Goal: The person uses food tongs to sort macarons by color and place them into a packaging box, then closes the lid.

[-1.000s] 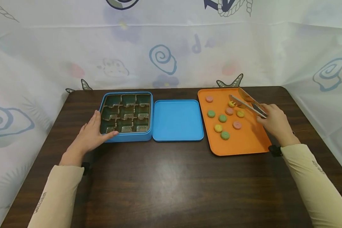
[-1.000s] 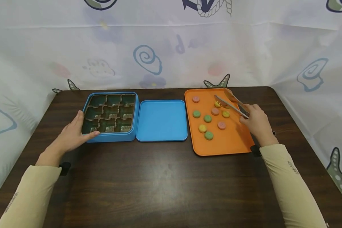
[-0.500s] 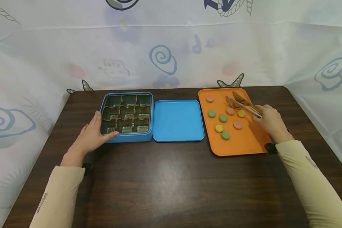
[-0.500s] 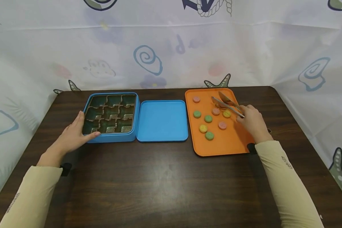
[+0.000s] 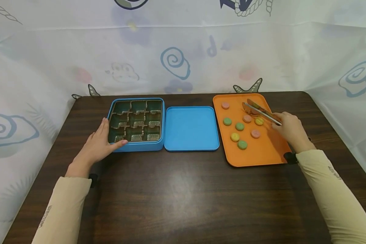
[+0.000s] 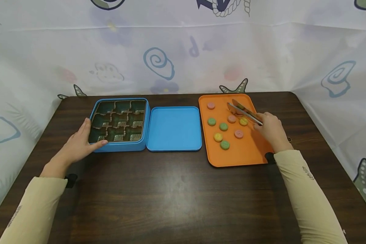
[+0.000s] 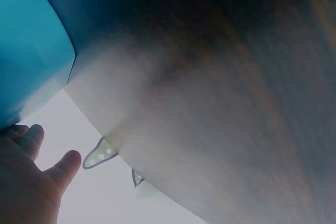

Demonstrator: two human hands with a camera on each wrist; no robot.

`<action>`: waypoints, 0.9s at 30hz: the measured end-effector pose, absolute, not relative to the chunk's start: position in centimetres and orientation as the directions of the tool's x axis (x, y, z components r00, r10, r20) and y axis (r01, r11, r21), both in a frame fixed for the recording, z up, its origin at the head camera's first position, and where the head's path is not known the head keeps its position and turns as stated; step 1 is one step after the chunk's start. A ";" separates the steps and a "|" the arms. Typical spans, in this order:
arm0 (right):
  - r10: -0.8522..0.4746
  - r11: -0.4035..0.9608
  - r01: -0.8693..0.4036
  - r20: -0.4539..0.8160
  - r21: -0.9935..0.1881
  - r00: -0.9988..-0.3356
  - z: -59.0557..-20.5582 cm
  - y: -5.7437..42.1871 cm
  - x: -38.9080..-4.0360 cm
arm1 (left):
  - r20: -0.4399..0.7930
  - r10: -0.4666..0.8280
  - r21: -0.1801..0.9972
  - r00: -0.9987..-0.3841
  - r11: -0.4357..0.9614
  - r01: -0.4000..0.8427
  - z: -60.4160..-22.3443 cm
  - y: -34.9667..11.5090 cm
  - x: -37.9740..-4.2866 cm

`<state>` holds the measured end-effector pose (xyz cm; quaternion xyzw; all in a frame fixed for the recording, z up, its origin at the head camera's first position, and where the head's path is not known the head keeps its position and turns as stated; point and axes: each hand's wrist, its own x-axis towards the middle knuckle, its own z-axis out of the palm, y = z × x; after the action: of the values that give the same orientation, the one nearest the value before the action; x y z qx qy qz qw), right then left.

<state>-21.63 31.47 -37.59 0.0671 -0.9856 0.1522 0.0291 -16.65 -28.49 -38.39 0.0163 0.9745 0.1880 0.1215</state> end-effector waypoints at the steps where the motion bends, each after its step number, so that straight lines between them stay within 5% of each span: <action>1: -0.126 0.945 -0.144 0.080 -0.294 -0.989 -37.5 31.5 -21.6 | -0.230 0.079 0.371 -0.970 0.929 -0.013 -38.4 -28.5 -16.7; 27: -0.199 0.920 -0.294 0.337 -0.259 -0.920 -35.2 29.3 -20.7 | -0.242 0.085 0.373 -0.967 0.928 -0.011 -38.4 -28.6 -16.6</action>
<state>-20.70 29.34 -35.21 0.1276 -0.9676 0.1542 0.1538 -16.64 -28.60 -38.39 0.0191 0.9734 0.1891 0.1279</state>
